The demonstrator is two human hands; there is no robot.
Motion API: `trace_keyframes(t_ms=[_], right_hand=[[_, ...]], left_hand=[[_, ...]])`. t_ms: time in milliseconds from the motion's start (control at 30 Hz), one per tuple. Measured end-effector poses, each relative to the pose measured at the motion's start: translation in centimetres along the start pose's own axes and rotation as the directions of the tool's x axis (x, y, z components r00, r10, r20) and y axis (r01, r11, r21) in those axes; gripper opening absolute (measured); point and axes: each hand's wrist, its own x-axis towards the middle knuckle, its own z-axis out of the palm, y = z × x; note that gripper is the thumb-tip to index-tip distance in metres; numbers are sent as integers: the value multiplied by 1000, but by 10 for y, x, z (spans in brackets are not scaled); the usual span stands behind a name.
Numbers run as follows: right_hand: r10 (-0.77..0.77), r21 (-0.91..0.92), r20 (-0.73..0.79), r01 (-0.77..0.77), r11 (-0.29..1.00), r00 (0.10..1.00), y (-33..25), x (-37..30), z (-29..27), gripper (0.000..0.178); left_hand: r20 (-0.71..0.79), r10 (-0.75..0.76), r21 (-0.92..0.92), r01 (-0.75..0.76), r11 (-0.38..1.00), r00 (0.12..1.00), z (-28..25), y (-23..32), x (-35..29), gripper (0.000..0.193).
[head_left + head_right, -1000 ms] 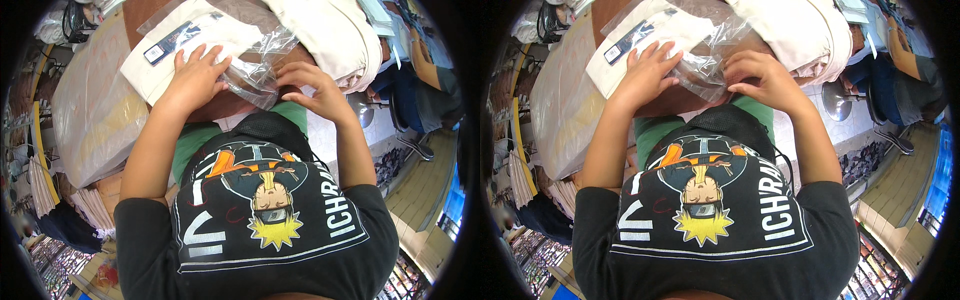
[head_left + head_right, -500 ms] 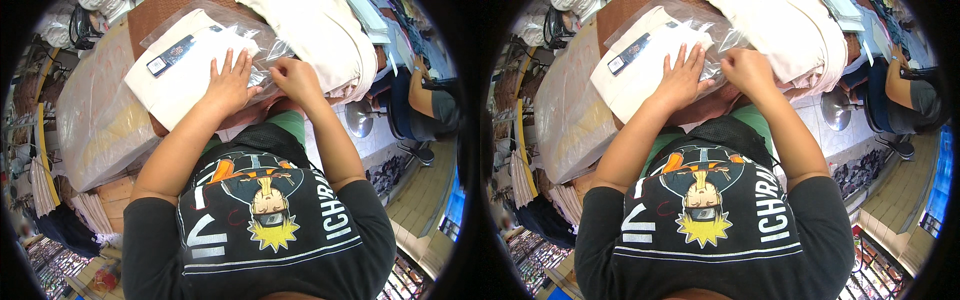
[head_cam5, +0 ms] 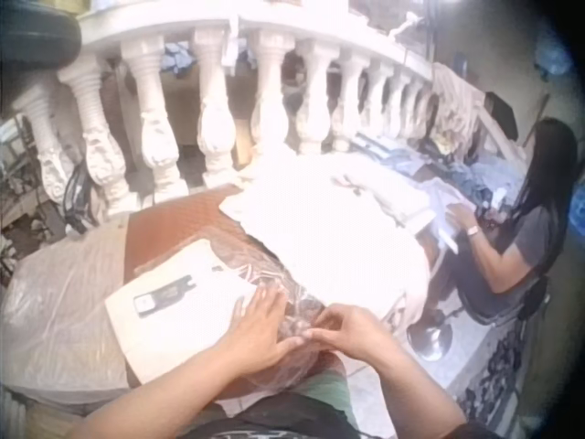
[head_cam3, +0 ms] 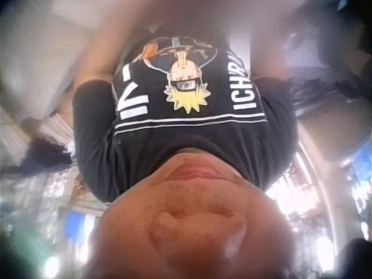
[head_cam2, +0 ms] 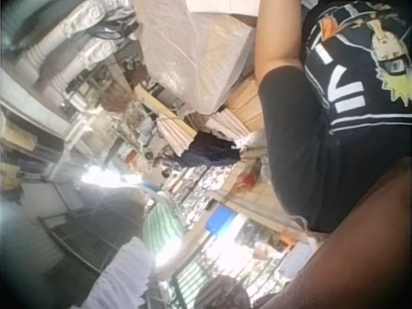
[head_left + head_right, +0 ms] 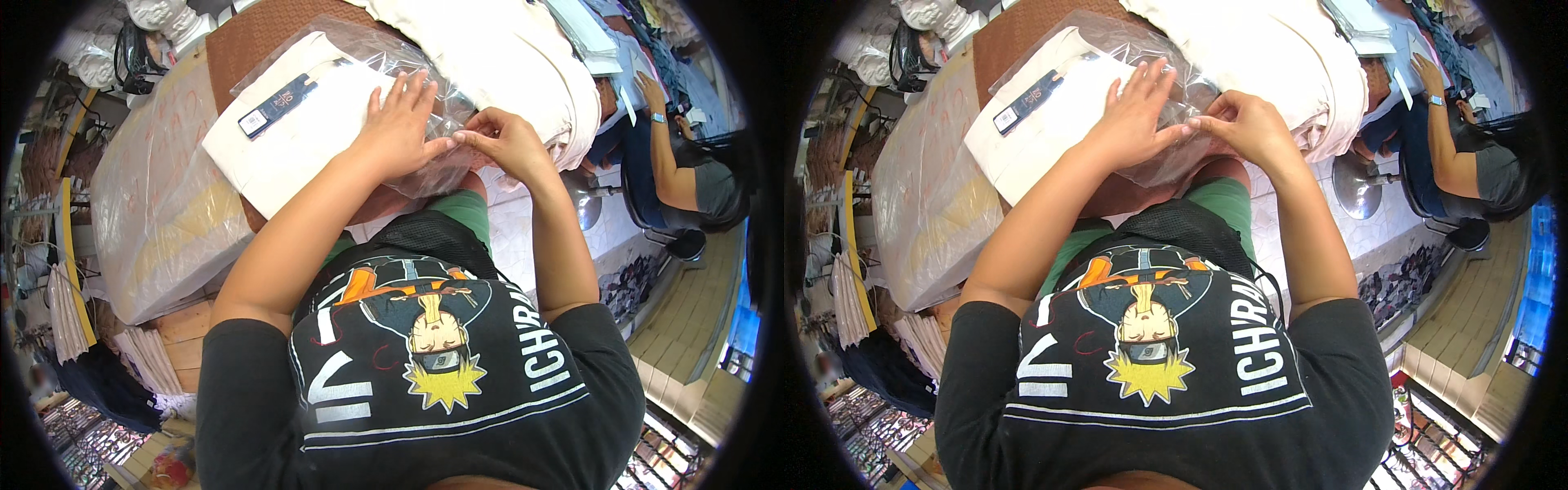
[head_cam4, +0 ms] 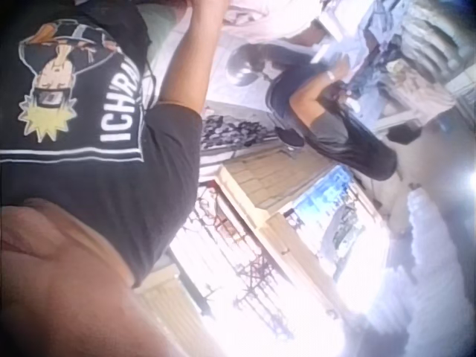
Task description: The person packages folded shirts into plastic bags by placing a shirt into a bag, sealing it, and stacking the finished packages.
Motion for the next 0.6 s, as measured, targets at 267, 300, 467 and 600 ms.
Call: trace_keyframes(t_ms=[267,300,467,600], right_hand=[[-51,-174,-234,10,985,971,-30,8,-4,55],[-82,-358,-221,-3,934,972,-34,17,12,52],[-195,-437,-219,83,896,956,-18,30,28,34],[-25,-156,-353,-32,987,935,2,9,4,28]], left_hand=[[240,-129,177,87,980,962,16,7,2,88],[251,-135,181,90,979,958,15,7,3,88],[224,-127,167,91,982,966,20,4,3,91],[233,-156,113,133,985,960,19,5,4,92]])
